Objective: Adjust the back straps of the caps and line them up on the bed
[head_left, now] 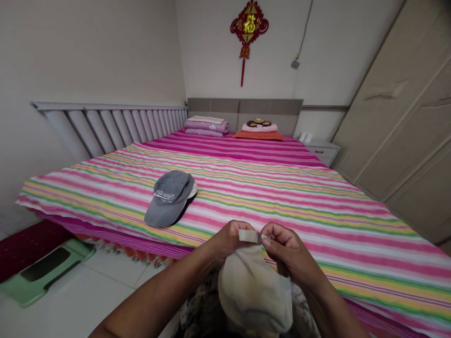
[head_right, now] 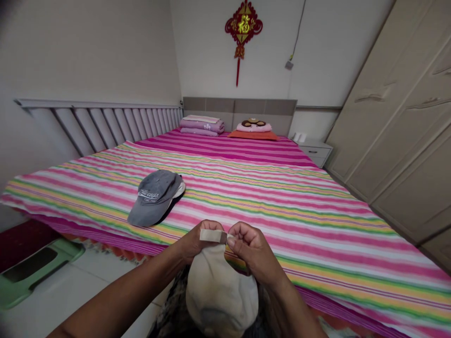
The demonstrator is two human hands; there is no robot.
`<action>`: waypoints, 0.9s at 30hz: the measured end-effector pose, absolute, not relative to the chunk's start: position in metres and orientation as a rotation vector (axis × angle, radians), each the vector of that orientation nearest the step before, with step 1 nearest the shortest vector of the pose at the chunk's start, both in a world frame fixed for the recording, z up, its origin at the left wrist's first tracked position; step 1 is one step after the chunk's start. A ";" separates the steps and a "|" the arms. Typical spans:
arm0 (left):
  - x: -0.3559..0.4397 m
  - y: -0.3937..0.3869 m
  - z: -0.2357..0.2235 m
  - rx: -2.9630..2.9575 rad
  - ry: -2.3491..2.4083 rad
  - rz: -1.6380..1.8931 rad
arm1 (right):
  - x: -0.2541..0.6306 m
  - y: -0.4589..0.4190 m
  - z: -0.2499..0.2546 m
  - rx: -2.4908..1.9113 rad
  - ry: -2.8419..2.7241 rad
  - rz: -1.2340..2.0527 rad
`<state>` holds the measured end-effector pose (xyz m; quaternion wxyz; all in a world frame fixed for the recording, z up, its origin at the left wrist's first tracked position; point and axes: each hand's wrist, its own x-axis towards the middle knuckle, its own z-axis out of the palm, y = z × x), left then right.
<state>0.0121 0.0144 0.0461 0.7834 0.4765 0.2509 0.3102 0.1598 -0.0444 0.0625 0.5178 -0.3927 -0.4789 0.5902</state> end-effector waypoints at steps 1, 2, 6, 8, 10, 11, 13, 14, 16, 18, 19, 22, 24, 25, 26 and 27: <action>0.011 0.015 0.047 1.019 0.536 0.699 | 0.160 -0.044 0.062 -0.939 -1.134 1.418; 0.010 0.015 0.047 0.999 0.527 0.737 | 0.162 -0.043 0.061 -0.926 -1.109 1.415; -0.001 0.022 0.053 0.890 0.484 0.893 | 0.175 -0.033 0.059 -0.763 -0.844 1.380; -0.007 0.025 0.055 0.846 0.493 0.947 | 0.182 -0.027 0.055 -0.711 -0.696 1.366; -0.012 0.026 0.058 0.806 0.513 0.975 | 0.182 -0.023 0.047 -0.709 -0.639 1.418; -0.014 0.026 0.059 0.787 0.526 0.988 | 0.179 -0.022 0.041 -0.712 -0.653 1.485; -0.019 0.027 0.060 0.749 0.554 1.014 | 0.167 -0.025 0.028 -0.701 -0.741 1.690; -0.022 0.029 0.060 0.727 0.574 1.029 | 0.159 -0.027 0.021 -0.690 -0.795 1.805; -0.031 0.034 0.061 0.685 0.617 1.052 | 0.143 -0.031 0.011 -0.648 -0.858 1.969; -0.047 0.041 0.061 0.632 0.655 1.040 | 0.130 -0.031 0.007 -0.616 -0.829 1.995; -0.056 0.045 0.060 0.595 0.672 1.008 | 0.125 -0.029 0.008 -0.612 -0.788 1.964; -0.090 0.050 0.048 0.493 0.647 0.930 | 0.116 -0.017 0.014 -0.650 -0.649 1.830; -0.110 0.042 0.029 0.489 0.529 0.990 | 0.109 -0.005 0.018 -0.687 -0.588 1.790; -0.118 0.035 0.015 0.502 0.477 1.003 | 0.105 0.001 0.019 -0.705 -0.567 1.784; -0.124 0.027 0.000 0.528 0.440 0.999 | 0.100 0.006 0.020 -0.718 -0.552 1.783; -0.128 0.018 -0.015 0.540 0.428 0.968 | 0.094 0.011 0.019 -0.725 -0.543 1.787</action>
